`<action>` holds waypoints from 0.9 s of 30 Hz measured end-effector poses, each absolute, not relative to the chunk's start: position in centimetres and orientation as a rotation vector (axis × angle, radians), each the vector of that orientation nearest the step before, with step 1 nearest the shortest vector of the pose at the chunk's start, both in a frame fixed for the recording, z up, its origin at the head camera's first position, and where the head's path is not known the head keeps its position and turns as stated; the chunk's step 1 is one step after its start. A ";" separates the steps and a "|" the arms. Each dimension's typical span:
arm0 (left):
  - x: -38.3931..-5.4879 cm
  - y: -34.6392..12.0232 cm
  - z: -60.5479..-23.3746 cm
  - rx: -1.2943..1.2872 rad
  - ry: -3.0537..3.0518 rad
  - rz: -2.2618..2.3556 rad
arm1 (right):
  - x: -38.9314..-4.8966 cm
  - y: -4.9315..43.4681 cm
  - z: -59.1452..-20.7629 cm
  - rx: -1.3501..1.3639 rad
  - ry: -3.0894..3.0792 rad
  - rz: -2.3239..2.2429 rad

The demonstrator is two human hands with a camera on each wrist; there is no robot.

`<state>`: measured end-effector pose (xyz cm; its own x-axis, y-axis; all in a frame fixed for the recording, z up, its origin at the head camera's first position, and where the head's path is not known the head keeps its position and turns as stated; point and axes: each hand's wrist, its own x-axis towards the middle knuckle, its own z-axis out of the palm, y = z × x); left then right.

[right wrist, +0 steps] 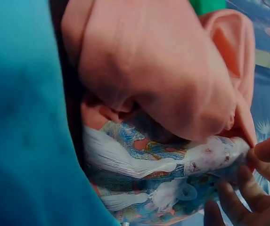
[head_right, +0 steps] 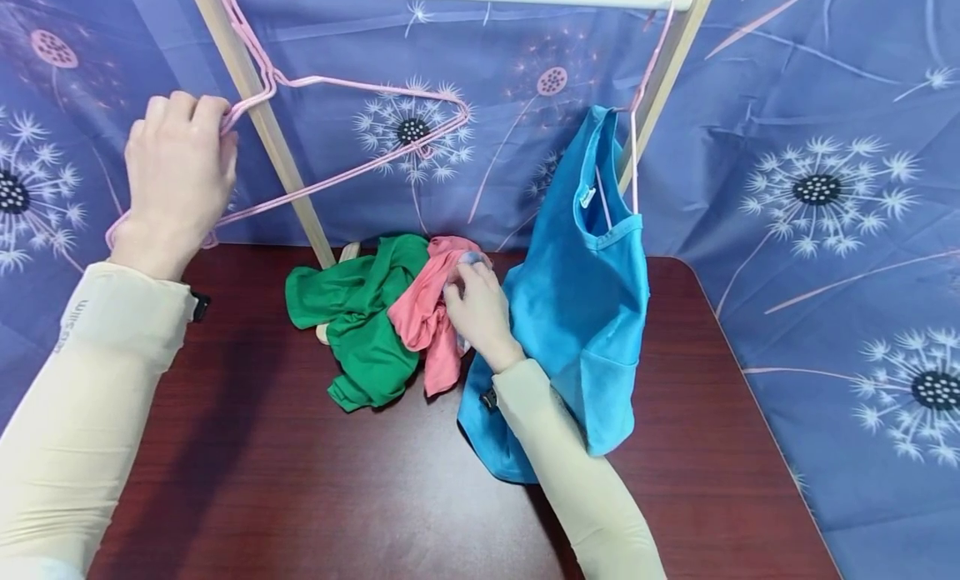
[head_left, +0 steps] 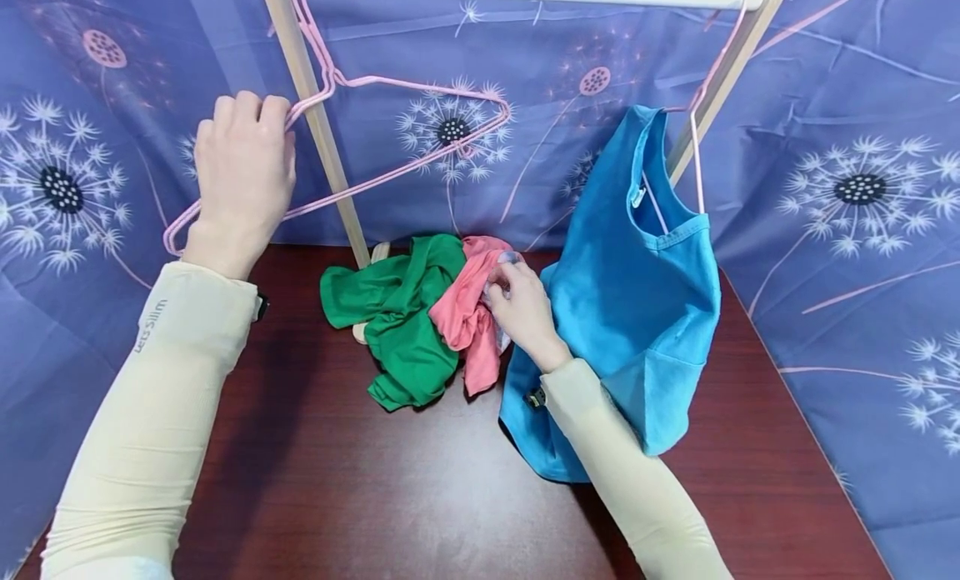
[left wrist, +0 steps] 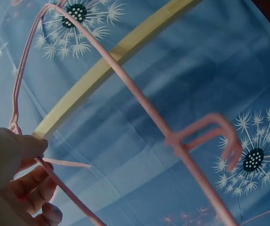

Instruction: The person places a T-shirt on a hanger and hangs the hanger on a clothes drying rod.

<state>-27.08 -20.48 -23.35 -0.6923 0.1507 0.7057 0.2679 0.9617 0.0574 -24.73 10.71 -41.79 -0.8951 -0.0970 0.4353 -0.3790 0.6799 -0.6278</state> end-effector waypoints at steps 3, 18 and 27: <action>-27.1 -20.7 -23.4 -0.324 -2.301 -0.211 | -25.3 10.2 -41.4 0.357 -2.544 0.939; -27.1 -21.0 -23.5 -0.403 -2.110 -0.184 | -28.7 9.6 -40.3 0.548 -2.767 0.619; -26.5 -20.5 -23.2 -0.408 -2.110 -0.279 | -29.2 10.0 -40.0 0.661 -2.895 0.617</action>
